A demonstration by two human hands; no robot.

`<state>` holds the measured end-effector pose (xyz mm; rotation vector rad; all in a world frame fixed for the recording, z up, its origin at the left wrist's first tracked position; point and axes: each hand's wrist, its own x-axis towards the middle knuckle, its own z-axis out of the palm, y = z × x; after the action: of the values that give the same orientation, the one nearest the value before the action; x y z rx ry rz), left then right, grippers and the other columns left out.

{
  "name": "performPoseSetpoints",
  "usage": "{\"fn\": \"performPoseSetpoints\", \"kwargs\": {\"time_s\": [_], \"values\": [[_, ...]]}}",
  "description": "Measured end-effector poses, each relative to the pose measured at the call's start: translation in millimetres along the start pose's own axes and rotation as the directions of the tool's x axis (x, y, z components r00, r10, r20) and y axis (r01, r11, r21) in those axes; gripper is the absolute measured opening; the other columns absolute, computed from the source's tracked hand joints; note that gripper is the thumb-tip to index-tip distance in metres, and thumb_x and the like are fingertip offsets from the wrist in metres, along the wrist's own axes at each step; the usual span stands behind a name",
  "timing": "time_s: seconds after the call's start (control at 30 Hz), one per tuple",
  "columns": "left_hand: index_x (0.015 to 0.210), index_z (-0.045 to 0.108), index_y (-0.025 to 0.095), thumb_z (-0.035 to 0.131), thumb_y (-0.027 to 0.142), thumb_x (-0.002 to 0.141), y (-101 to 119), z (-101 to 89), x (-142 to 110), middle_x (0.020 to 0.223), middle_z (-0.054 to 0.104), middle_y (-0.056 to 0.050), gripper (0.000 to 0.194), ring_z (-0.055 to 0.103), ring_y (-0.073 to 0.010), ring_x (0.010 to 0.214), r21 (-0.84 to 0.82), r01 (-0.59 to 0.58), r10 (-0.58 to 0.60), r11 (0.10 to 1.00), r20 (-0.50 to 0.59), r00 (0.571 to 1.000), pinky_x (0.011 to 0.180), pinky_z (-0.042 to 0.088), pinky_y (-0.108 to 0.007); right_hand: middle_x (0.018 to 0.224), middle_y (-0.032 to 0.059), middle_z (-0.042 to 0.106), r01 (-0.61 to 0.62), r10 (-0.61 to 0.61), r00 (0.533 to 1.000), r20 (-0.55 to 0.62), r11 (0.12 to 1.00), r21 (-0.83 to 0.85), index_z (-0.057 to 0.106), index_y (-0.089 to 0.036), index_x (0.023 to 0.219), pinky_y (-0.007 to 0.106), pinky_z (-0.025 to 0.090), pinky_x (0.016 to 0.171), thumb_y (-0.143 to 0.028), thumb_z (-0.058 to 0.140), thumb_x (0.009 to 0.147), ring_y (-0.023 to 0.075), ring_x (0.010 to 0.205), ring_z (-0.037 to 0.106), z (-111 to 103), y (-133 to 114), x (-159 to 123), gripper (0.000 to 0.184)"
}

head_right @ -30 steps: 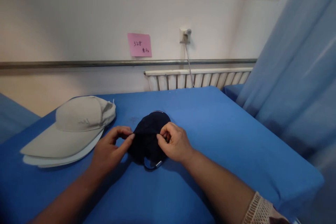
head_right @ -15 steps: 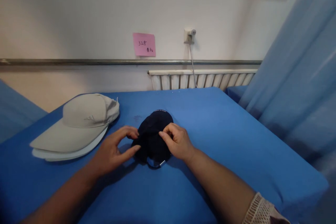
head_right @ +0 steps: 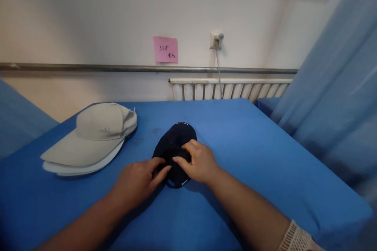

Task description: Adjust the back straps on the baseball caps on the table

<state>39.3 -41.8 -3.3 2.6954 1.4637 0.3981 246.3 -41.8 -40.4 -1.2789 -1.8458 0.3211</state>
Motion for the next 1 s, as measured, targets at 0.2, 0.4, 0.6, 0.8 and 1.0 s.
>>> {"fn": "performPoseSetpoints", "kwargs": {"time_s": [0.2,0.4,0.6,0.8,1.0], "values": [[0.11,0.066,0.02,0.047,0.044,0.092,10.8,4.9,7.4,0.081,0.074,-0.007,0.035,0.067,-0.0239,0.072,-0.109,0.184,-0.169,0.977,0.13,0.977,0.058,0.037,-0.03,0.076,0.0007,0.059,-0.034,0.029,0.999,0.041,0.988,0.151,0.068,-0.021,0.079,0.026,0.044,0.066,-0.021,0.055,0.091,0.0137,0.072,0.058,10.9,1.2,0.8,0.018],[0.085,0.062,0.018,0.054,0.037,0.084,6.8,25.4,20.8,0.065,0.064,0.0,0.021,0.061,-0.0172,0.061,-0.48,0.249,-0.24,0.841,0.081,0.967,0.058,0.04,-0.027,0.07,-0.0003,0.053,-0.037,0.023,0.999,0.046,0.949,0.315,0.059,-0.019,0.065,0.025,0.042,0.061,-0.025,0.057,0.091,0.012,0.066,0.052,17.2,2.5,1.4,0.027],[0.071,0.053,0.02,0.058,0.038,0.079,3.6,27.1,18.0,0.058,0.057,0.003,0.02,0.052,-0.0129,0.051,-0.618,0.254,-0.26,0.744,0.084,0.962,0.051,0.038,-0.024,0.071,-0.0007,0.053,0.003,0.012,0.998,-0.068,0.976,0.219,0.057,-0.019,0.069,0.025,0.039,0.06,-0.022,0.059,0.088,0.0117,0.065,0.051,13.9,-5.2,-0.6,0.019],[0.076,0.06,0.021,0.054,0.042,0.085,4.7,-6.2,5.6,0.063,0.065,0.001,0.024,0.057,-0.0149,0.057,-0.323,0.2,-0.226,0.925,-0.042,0.973,0.056,0.035,-0.026,0.066,-0.0013,0.049,0.041,-0.017,0.993,-0.114,0.976,0.214,0.052,-0.019,0.065,0.026,0.036,0.059,-0.026,0.051,0.095,0.0115,0.062,0.047,9.1,-1.8,0.3,0.031],[0.091,0.067,0.021,0.052,0.041,0.086,3.8,-1.2,11.0,0.071,0.07,-0.002,0.025,0.062,-0.0186,0.061,-0.212,0.217,-0.183,0.953,0.167,0.969,0.055,0.031,-0.028,0.072,0.0001,0.055,-0.027,0.012,0.997,0.075,0.979,0.204,0.061,-0.019,0.071,0.026,0.04,0.063,-0.03,0.05,0.096,0.0121,0.067,0.053,8.4,-2.9,-0.3,0.029]]}}
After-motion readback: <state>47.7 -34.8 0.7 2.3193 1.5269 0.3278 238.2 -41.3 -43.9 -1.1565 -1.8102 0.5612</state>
